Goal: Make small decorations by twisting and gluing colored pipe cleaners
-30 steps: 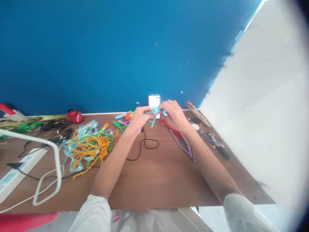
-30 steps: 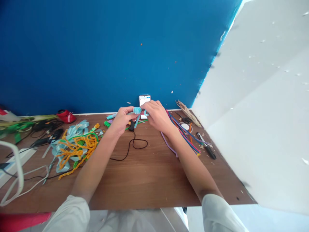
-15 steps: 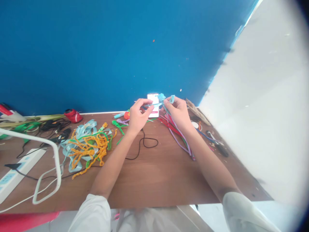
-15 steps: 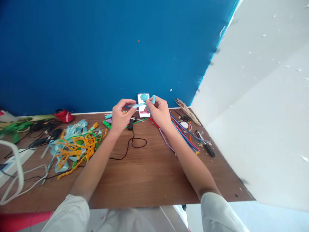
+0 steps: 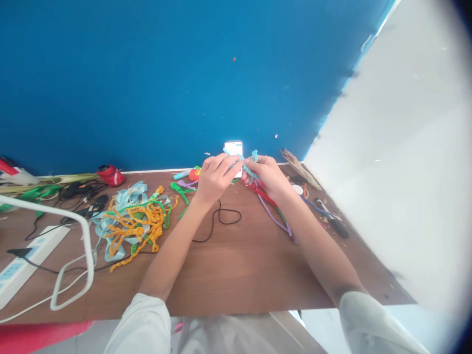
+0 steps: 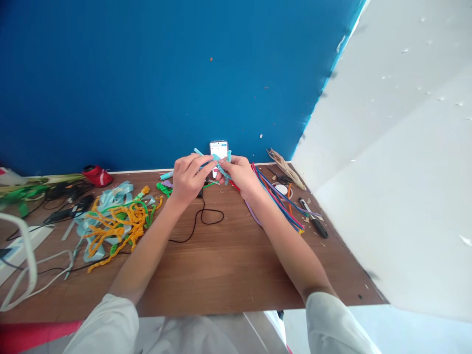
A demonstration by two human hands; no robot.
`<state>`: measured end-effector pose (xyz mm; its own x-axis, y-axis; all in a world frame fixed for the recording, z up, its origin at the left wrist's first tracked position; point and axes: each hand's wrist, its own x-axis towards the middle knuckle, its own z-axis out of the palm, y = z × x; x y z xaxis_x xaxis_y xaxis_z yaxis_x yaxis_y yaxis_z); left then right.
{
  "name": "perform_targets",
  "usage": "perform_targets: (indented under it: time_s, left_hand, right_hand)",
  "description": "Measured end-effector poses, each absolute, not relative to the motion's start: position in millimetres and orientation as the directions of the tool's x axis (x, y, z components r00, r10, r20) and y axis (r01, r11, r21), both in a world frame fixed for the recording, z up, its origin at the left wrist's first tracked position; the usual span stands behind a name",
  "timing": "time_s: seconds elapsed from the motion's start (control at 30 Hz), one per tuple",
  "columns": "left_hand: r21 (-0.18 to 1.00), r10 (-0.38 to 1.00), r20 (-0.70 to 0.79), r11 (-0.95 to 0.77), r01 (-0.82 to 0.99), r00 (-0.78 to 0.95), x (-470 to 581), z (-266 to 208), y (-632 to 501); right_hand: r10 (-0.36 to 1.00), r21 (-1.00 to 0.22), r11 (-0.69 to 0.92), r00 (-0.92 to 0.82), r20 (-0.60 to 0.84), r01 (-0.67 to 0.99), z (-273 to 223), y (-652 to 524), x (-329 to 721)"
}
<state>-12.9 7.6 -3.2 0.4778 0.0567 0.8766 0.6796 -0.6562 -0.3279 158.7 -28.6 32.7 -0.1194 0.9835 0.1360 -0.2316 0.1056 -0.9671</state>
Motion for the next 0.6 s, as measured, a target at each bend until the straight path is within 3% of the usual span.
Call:
perform_targets:
  time_s: [0.2, 0.4, 0.6]
  left_hand:
    - [-0.283, 0.083, 0.865, -0.733, 0.618, 0.495, -19.5, -4.0, 4.4]
    - [0.011, 0.342, 0.814, -0.817, 0.576, 0.47, -24.0, -3.2, 6.0]
    - [0.09, 0.394, 0.805, -0.82, 0.565, 0.444, -22.5, -1.5, 3.9]
  right_hand:
    - [0.966, -0.951, -0.116, -0.255, -0.041, -0.287, 39.8, -35.9, 160.5]
    - [0.965, -0.954, -0.104, -0.261, -0.029, -0.281, 41.7, -37.1, 162.0]
    - [0.97, -0.94, -0.129, -0.238, -0.054, -0.314, 40.0, -34.6, 162.5]
